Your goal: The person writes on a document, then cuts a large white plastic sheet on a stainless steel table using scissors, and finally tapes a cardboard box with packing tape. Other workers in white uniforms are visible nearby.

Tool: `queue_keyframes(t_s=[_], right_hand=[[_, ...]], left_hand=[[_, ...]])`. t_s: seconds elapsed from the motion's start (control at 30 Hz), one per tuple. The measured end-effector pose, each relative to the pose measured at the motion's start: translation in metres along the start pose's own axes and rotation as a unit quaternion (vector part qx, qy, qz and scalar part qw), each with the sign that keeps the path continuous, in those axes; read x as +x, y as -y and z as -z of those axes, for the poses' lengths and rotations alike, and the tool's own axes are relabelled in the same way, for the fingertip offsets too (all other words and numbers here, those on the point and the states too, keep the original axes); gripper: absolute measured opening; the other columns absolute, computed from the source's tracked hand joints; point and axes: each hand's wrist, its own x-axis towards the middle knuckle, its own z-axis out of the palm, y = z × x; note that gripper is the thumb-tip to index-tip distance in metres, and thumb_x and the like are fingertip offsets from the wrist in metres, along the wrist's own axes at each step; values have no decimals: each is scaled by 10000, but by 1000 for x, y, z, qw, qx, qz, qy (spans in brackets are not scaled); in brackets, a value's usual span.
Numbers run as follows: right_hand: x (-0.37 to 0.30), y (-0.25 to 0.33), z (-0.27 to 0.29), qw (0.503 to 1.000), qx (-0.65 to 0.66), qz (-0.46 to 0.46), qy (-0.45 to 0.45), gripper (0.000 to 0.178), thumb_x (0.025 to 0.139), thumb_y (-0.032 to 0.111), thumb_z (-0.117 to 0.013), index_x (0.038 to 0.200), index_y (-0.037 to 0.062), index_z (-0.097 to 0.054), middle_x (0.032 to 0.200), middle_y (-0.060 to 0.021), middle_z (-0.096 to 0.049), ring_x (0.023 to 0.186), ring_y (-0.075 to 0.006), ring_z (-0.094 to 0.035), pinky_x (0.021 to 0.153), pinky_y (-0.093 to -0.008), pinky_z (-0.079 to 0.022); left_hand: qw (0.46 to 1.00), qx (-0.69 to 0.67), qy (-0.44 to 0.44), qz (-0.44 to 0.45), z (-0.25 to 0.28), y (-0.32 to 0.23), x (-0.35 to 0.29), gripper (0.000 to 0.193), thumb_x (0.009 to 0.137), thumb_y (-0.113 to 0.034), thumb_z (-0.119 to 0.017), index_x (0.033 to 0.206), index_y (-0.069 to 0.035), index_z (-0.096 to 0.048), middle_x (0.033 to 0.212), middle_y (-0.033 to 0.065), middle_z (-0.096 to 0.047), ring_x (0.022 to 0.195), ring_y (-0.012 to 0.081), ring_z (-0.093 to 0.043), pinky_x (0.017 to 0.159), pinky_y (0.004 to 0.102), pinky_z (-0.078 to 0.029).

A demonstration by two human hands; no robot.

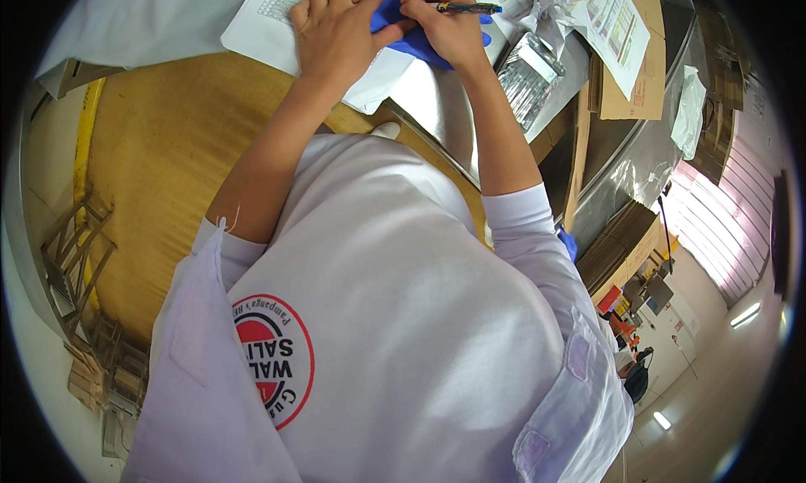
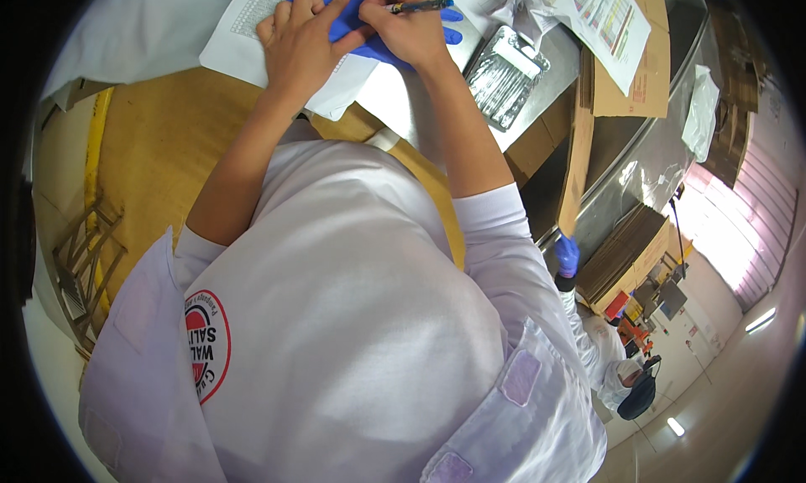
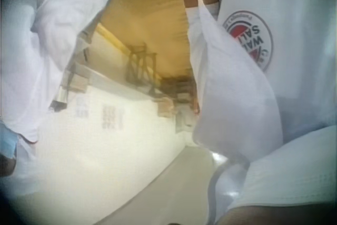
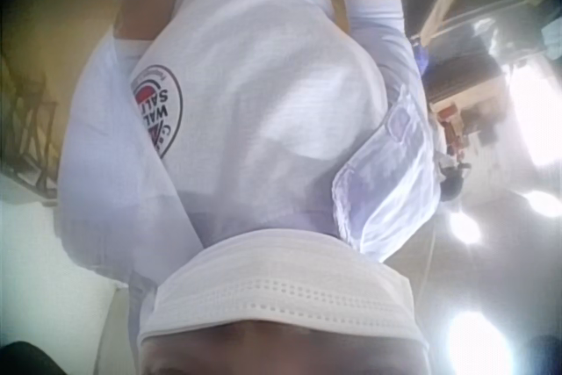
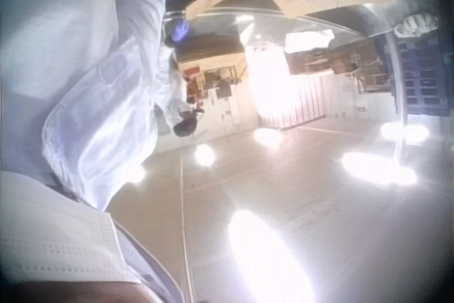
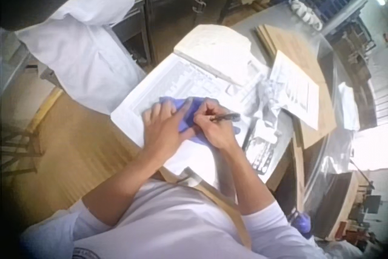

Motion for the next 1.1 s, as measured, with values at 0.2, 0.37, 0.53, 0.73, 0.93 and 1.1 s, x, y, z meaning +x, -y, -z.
queue_keyframes(t_s=[0.2,0.37,0.53,0.73,0.93,1.1], right_hand=[[1,-2,3,1000,10,-4,-1,114,841,45,-604,737,65,-561,650,6,-545,582,-69,-484,522,-225,-393],[3,-6,4,1000,16,6,-6,119,851,54,-613,744,66,-562,645,7,-543,578,-69,-483,520,-225,-396],[3,-8,0,999,25,14,-23,129,848,46,-619,738,72,-556,641,14,-533,565,-65,-469,509,-219,-380],[8,7,4,998,-9,52,-35,80,785,38,-647,733,24,-589,709,-44,-623,632,-98,-589,572,-238,-463],[-4,7,-1,986,119,-30,-115,149,862,46,-582,723,72,-537,709,-7,-564,660,-87,-490,619,-233,-408],[1,-16,22,986,150,-35,-66,255,940,125,-548,698,92,-475,657,2,-529,574,-55,-409,519,-216,-329]], left_hand=[[1000,2,11,2,-1,-3,0,634,767,-447,-719,1327,-184,-579,978,67,-516,953,259,-457,824,419,-322],[1000,-2,13,4,-2,-3,1,635,761,-421,-733,1330,-186,-575,972,68,-510,950,259,-454,826,422,-318],[1000,-7,25,-1,2,1,2,635,761,-395,-742,1335,-186,-569,971,70,-505,951,257,-451,826,421,-316],[999,42,0,-10,-10,11,1,549,798,-506,-695,1296,-294,-603,968,11,-537,947,214,-489,847,403,-304],[998,52,-23,-31,-12,7,-3,642,788,-538,-669,1361,-271,-555,900,43,-495,877,247,-467,765,406,-322],[999,37,4,-18,-20,1,2,645,790,-534,-679,1354,-245,-562,908,43,-483,903,240,-446,806,412,-313]])
